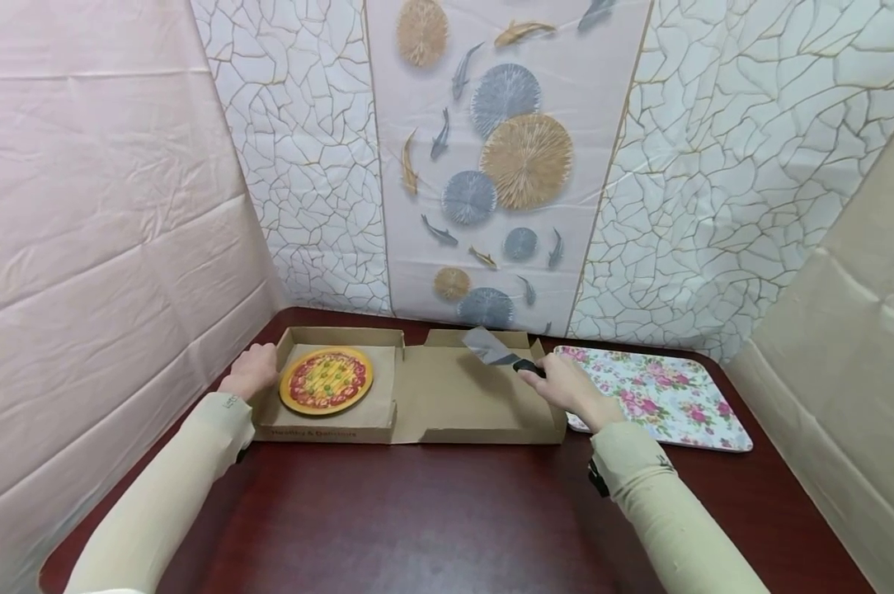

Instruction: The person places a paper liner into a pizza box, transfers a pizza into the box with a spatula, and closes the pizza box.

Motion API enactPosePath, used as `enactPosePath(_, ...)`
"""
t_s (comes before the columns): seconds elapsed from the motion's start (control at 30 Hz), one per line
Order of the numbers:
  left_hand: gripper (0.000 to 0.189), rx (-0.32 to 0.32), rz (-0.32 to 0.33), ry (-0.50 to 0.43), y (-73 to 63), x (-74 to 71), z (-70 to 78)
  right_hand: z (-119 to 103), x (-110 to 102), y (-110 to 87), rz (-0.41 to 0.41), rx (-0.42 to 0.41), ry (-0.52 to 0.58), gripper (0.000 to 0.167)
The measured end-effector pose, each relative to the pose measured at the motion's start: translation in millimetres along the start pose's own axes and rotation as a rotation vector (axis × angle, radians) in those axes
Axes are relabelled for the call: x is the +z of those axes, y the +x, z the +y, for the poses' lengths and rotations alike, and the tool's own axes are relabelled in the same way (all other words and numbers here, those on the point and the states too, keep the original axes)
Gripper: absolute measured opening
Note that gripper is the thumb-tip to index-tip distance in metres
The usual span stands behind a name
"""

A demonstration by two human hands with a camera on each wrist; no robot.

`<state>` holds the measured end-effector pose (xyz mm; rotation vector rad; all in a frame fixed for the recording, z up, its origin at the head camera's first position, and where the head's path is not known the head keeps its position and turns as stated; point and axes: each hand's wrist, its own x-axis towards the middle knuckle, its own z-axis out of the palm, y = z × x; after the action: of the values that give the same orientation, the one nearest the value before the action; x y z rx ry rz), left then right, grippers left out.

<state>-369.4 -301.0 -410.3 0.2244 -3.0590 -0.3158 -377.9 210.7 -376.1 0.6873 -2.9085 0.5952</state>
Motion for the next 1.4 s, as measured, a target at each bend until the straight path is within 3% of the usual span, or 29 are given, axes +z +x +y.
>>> enactPosePath(0.37, 0.028, 0.017, 0.008, -0.006, -1.3, -1.5, 1.2, 7.8, -4.5, -5.6, -0.009, 0.048, 0.016, 0.033)
enactPosePath(0.67, 0.029, 0.011, 0.001, 0.015, -1.1, -1.5, 2.6, 11.9, -7.8, -11.3, 0.017, 0.024, 0.018, 0.034)
enactPosePath(1.1, 0.03, 0.015, -0.001, 0.022, 0.6, -3.2, 1.8, 23.5, -8.9, -19.1, -0.013, 0.093, 0.062, 0.033)
enactPosePath(1.4, 0.03, 0.012, -0.002, 0.017, 1.2, -0.8, 2.0, 32.8, -10.8, -25.8, 0.0, 0.086, 0.047, 0.042)
